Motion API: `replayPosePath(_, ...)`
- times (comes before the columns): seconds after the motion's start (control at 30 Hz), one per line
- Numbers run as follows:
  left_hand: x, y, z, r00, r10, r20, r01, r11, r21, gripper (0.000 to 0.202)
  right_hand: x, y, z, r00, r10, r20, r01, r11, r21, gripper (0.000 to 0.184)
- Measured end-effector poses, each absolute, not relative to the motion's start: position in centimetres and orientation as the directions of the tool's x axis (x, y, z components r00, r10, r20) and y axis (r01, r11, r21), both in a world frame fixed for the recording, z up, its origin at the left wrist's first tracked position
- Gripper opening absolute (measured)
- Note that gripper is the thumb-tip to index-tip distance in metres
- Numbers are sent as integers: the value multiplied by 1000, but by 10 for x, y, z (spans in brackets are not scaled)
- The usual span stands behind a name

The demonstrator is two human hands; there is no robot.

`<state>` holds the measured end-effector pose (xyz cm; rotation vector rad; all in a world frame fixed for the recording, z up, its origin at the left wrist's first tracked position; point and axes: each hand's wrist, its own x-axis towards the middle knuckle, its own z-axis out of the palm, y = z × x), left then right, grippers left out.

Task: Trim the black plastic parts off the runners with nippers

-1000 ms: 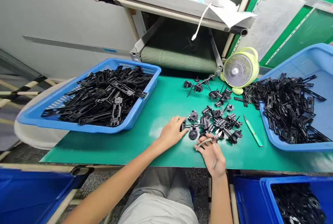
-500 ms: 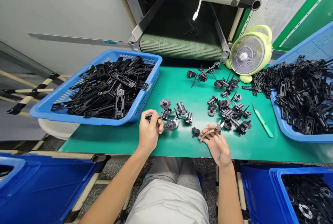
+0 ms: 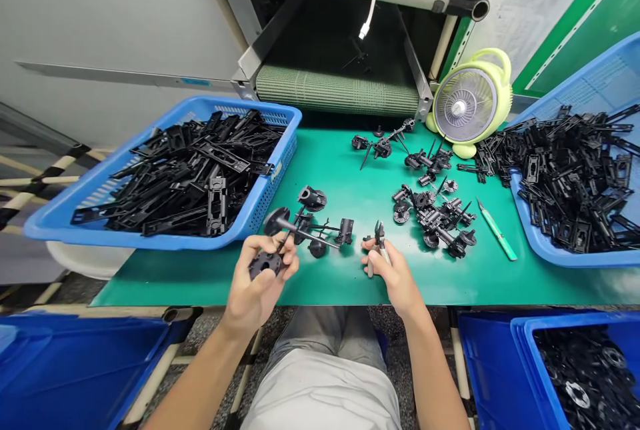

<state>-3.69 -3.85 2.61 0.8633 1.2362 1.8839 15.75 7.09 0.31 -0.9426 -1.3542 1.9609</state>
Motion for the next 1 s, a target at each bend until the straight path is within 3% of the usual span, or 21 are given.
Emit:
replayPosePath(0.13,-35,-29,23,-543,817,193,-92,-286,954,24,161,77,1,-530,827,-185,-168,-316,-934,32)
replayPosePath(0.33,-38,10,40,-540,837,91,-310,-299,903,31,182,73,-12,-437,888,-142,-479,-363,-799,22)
replayPosePath(0.4,-38,5,41,-473,874,108,-200,-227,953,39,188,68,-14,-399,905,-149,-532,-361,-766,20)
replayPosePath(0.5,-30,-16,30,-276,935,225,191,-176,966,33,200,56,-11,-347,923,-166,-542,-342,-767,21)
replayPosePath(0.6,-17,-33,11,-25,943,331,530,-268,805,26,217,40,-7,-269,948,-171,-518,-292,-804,23)
replayPosePath(0.73,0,-33,-7,70,916,396,688,-332,645,24,225,22,-6,-157,974,-165,-363,-212,-907,29)
replayPosePath(0.9,18,-22,-14,-94,917,389,614,-254,748,27,201,12,-5,-124,992,-33,-48,-39,-998,34)
replayPosePath(1.0,21,-19,-14,-189,953,235,417,-138,898,41,182,20,-4,-66,998,12,59,16,-998,29)
